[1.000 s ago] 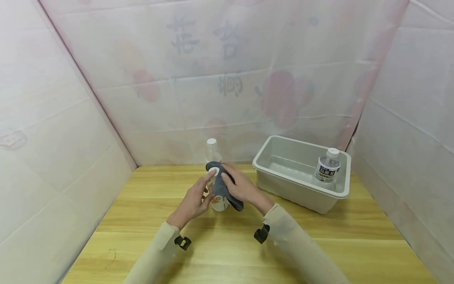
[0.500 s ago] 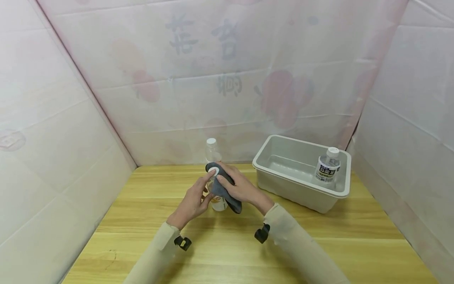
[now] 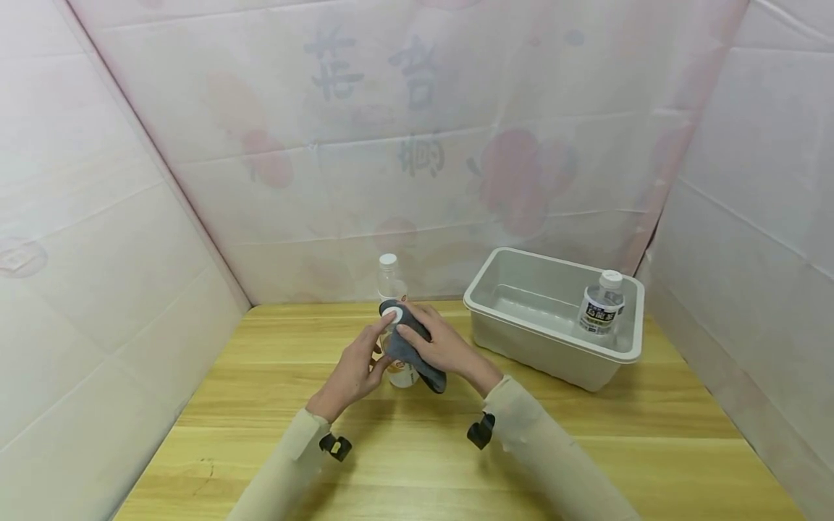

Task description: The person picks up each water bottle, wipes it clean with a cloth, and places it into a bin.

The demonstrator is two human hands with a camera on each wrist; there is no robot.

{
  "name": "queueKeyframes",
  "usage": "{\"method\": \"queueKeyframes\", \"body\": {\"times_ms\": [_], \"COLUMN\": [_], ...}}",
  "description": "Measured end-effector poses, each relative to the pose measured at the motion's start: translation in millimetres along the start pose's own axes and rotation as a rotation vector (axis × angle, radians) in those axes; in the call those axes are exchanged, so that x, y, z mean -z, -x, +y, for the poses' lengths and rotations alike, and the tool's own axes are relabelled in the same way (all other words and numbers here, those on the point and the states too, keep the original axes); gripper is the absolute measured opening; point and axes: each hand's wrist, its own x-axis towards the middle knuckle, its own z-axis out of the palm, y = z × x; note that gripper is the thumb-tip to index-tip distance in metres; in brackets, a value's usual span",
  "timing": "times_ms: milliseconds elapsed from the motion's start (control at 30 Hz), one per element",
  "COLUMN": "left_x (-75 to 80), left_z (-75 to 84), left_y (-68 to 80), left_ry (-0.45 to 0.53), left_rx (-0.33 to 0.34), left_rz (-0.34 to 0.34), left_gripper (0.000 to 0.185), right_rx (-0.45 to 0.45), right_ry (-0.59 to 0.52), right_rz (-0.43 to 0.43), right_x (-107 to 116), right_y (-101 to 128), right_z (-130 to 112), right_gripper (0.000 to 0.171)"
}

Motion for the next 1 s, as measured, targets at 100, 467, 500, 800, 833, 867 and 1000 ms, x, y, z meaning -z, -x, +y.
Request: {"method": "queueKeyframes", "body": {"times_ms": [100,467,500,800,833,867,1000], "left_x": [0.4,2.0,2.0,1.4,1.5,1.4,1.7], "left_z": [0.2,1.5,1.5,0.9,0.8,0.9,1.7], "left_y": [0.8,0.4,0.4,0.0,-0.2,-0.2,-0.5], "left_ry": [0.002,0.002,0.005,-0.005,-0.003,0.0,-0.002], "left_rx": [0.0,0.005,0.007,0.014,0.018,0.02,0.021], "left_rz": [-0.001,-0.008,-0.009,-0.017,-0.021,-0.023,-0.022], "left_gripper": [0.078,0.081,0.081,0.081,0.081,0.081,0.08], "right_rx": [-0.002,0.024,0.021,0.009,0.01,0.011,0.009], "right_ry": [0.014,0.048,0.048,0.074,0.074,0.071,0.058], "right_rz": [-0.004,-0.014,-0.016,-0.017,-0.016,-0.016,-0.016], "right_x": [-0.5,-0.2,-0.3,-1.5,-1.5,-1.3,-0.9], "right_y": [0.7,3.4,3.5,6.8,7.0,7.3,7.5], "right_z": [1.1,5.3,5.5,8.3,8.2,7.8,7.7], "right_gripper": [0.055,0.059,0.06,0.061,0.061,0.061,0.062]}}
